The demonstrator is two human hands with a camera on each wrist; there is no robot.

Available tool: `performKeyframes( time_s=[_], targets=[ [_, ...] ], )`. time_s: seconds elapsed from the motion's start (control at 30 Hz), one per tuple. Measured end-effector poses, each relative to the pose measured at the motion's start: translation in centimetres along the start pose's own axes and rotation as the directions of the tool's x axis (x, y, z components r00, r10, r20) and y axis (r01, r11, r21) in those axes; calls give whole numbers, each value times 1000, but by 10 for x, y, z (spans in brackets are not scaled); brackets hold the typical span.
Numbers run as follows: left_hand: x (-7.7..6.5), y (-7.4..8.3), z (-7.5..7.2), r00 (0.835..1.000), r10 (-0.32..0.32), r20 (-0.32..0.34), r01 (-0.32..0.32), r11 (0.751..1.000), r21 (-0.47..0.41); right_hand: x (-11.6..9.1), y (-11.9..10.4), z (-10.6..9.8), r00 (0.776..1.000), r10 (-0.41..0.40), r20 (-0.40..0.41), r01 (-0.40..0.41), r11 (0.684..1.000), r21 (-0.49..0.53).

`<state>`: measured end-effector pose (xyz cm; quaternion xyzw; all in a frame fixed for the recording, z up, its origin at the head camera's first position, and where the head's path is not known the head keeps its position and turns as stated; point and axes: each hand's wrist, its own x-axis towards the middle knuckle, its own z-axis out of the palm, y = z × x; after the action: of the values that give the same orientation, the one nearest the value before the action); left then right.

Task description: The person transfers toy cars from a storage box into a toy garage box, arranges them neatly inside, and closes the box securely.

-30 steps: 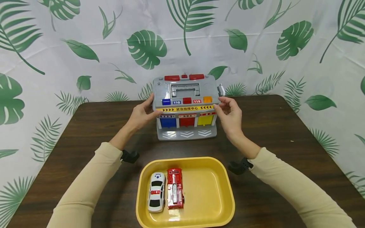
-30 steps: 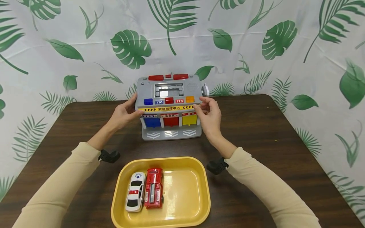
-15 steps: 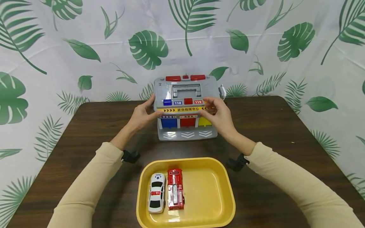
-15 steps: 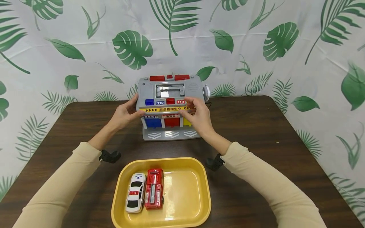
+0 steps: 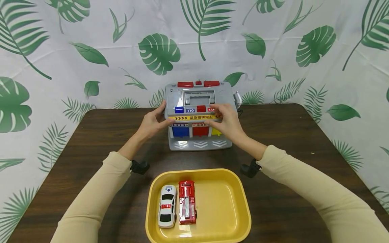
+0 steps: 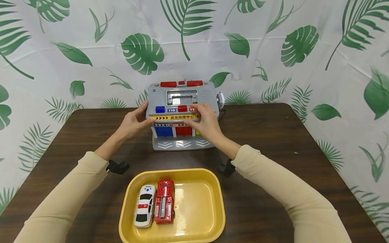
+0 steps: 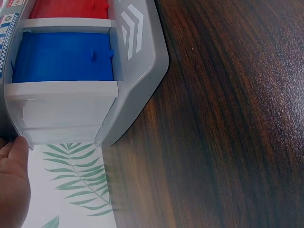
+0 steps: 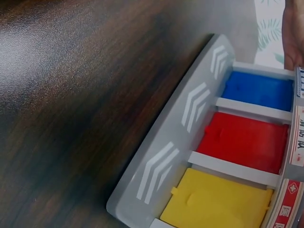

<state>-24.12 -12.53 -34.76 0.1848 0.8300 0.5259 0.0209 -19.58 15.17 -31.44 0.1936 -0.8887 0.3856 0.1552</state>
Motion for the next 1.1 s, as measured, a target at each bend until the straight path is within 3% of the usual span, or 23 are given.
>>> performKeyframes(
  time_s=[0.43,0.67,1.1],
  targets=[
    [1,1,1,1000,-12,14,12,999,-29,3,0,12,999,-39,10,39,997,-65],
    [-13,34,-2,999,-24,28,24,1000,-8,5,2,15,998,-62,-9,61,994,-87],
    [-14,34,-2,1000,-4,23,5,1000,-28,4,3,17,990,-135,-43,129,985,-117]
  ],
)
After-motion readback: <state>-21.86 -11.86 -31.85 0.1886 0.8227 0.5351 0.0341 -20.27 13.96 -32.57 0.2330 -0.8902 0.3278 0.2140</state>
